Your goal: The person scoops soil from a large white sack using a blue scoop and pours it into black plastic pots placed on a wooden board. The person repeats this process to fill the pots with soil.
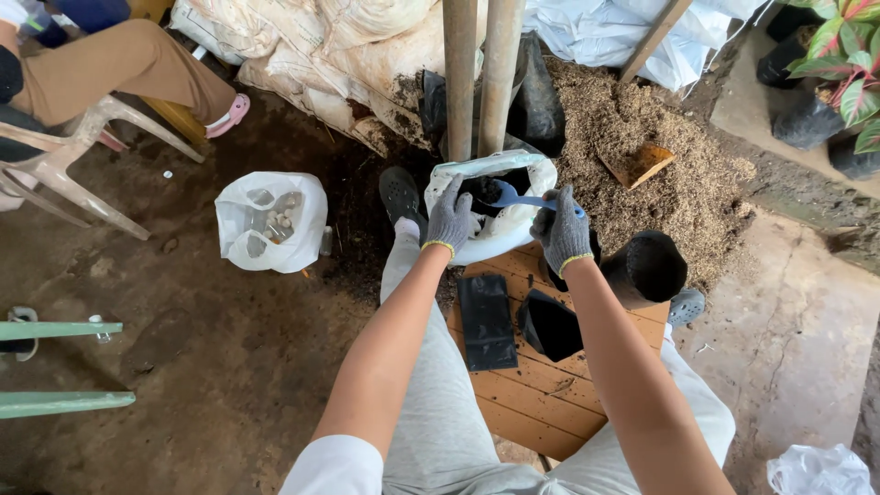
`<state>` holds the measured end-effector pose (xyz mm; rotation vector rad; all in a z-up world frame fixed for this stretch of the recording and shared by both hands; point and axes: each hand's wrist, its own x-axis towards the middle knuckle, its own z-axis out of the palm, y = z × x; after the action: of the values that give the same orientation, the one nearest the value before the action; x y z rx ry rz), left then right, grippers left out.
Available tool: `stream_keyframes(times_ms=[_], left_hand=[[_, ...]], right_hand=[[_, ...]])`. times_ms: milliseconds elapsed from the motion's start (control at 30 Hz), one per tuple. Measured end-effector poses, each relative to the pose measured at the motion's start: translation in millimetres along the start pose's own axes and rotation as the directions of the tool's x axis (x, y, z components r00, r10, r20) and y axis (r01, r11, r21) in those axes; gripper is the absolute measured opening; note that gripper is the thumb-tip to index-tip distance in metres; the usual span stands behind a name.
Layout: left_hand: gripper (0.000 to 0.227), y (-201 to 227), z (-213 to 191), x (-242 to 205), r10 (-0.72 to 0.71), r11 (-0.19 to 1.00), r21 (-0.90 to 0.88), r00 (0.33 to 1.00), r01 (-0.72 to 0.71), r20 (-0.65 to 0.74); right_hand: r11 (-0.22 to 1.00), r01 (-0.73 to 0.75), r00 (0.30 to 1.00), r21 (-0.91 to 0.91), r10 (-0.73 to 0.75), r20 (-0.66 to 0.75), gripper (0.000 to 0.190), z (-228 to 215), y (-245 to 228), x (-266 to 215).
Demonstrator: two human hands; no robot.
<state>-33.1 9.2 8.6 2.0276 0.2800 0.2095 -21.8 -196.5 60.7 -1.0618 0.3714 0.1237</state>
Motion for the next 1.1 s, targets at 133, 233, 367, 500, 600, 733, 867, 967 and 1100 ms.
stream_keyframes(times_ms=[133, 233, 367, 500, 600, 733, 867, 967, 1100], left_hand=[[0.057, -8.3, 4.9, 6.3, 0.07, 0.997, 0.009, 0.996, -0.071, 0.057], [0.059, -4.9, 5.0, 9.0, 0.077, 0.997, 0.006, 0.993, -0.078, 0.091], [0.061, -20.1, 15.3, 20.9, 0.131, 0.988, 0.065, 0.981, -0.141, 0.142], [0.06, 1.2, 3.3, 8.4, 0.165, 0.978, 0.099, 0.973, -0.182, 0.159], [0.061, -3.1, 2.3, 16.1, 0.156, 0.987, 0.023, 0.981, -0.16, 0.119], [0.054, 10.3, -3.3, 8.7, 0.047, 0.985, -0.166, 0.999, -0.045, 0.01], [0.053, 16.6, 1.2, -1.1, -0.003, 0.935, -0.352, 0.996, -0.029, -0.089], [0.055, 48.6, 5.2, -25.7, -0.051, 0.808, -0.587, 0.987, -0.048, -0.152], [0.054, 40.7, 12.6, -36.3, -0.055, 0.781, -0.625, 0.997, 0.011, -0.051]], right_hand=[[0.999, 0.001, 0.998, 0.035, -0.003, 0.067, 0.043, -3.4, 0.6, -3.2], [0.999, -0.002, 0.995, 0.038, -0.002, 0.095, 0.044, -4.4, -0.9, -1.8], [0.999, 0.005, 0.994, 0.032, -0.009, 0.106, 0.045, -5.6, 1.1, -0.2], [0.998, 0.002, 0.995, 0.056, -0.007, 0.096, 0.044, -7.8, 3.5, 1.9], [0.997, -0.015, 0.998, 0.077, 0.009, 0.07, 0.045, -8.5, 2.0, 0.2], [0.997, -0.022, 0.996, 0.071, 0.016, 0.083, 0.046, -11.9, 0.6, -1.7], [0.996, -0.034, 0.995, 0.085, 0.025, 0.096, 0.048, -17.4, -4.0, -7.6], [0.997, -0.012, 0.998, 0.071, 0.007, 0.064, 0.05, -25.6, -8.4, -16.1], [0.995, 0.007, 0.993, 0.098, -0.019, 0.118, 0.052, -52.2, -8.5, -21.7]])
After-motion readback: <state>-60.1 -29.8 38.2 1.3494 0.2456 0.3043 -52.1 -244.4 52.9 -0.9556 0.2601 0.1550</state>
